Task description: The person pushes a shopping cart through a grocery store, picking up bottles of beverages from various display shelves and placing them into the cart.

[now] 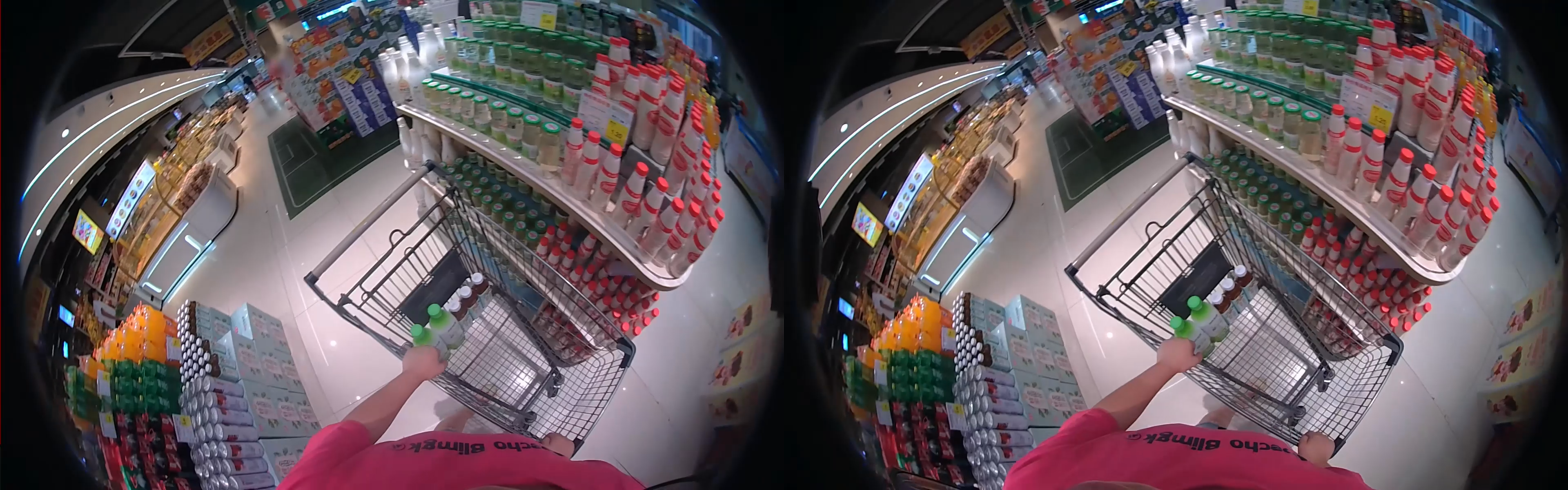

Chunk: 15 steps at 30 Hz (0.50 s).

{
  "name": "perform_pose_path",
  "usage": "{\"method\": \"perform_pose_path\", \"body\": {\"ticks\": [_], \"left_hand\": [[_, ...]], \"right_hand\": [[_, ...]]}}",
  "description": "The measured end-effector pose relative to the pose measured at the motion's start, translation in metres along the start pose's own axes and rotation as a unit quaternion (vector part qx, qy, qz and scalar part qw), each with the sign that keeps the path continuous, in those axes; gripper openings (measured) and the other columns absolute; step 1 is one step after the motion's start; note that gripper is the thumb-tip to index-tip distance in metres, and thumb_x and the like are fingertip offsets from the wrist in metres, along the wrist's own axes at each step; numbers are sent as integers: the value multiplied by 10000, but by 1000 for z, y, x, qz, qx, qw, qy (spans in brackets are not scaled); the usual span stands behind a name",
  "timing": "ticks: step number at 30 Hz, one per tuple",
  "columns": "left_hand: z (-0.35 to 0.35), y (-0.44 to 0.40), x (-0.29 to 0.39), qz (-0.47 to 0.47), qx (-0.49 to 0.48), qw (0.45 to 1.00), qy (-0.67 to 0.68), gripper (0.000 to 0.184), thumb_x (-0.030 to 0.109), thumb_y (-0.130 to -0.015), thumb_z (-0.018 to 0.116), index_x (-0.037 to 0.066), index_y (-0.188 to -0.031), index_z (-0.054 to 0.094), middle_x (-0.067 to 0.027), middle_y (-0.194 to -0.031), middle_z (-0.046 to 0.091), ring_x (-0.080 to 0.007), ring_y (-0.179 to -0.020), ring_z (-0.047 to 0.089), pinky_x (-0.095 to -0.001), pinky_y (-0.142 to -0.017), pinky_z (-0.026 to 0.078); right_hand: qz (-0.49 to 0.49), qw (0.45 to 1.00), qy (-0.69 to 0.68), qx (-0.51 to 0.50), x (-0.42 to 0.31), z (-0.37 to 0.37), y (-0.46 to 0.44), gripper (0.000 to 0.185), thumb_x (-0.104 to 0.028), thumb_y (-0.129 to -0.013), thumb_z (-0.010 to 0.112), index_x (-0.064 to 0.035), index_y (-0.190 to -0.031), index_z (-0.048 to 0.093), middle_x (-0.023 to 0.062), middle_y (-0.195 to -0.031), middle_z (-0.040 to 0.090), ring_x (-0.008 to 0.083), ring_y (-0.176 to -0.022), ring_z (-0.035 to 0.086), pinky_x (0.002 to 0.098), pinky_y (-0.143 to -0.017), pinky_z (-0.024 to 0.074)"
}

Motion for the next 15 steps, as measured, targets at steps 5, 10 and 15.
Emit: {"method": "perform_pose_path", "body": {"ticks": [5, 10, 15], "left_hand": [[-9, -4, -6, 2, 29, 999, 19, 370, 415, -752, 558, 73, -799, 692, -130, -790, 668, -301, -761, 652, -421, -685, 524], [-16, -9, -8, -8, 42, 999, 12, 354, 412, -745, 565, 87, -796, 694, -120, -790, 670, -295, -758, 652, -418, -684, 525], [-15, -13, -14, -22, 88, 996, 14, 344, 419, -714, 568, 99, -751, 689, -108, -735, 661, -294, -709, 647, -416, -641, 521]], "right_hand": [[-34, 993, -41, -106, -25, -20, -10, 353, -293, -807, 399, -82, -816, 681, 144, -832, 668, 338, -794, 635, 455, -723, 485], [-55, 980, -35, -189, -27, -7, -22, 403, -337, -825, 359, -91, -918, 665, 165, -951, 661, 344, -917, 619, 447, -812, 468], [-57, 980, -56, -184, -32, -13, -24, 398, -355, -805, 385, -94, -878, 677, 168, -922, 661, 353, -897, 620, 451, -795, 471]]}}
Point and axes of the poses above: each hand's wrist, its own y-axis away from the middle knuckle, its own z-axis out of the palm, x = y × z, the point moved 10 cm from there along -y, towards the middle knuckle
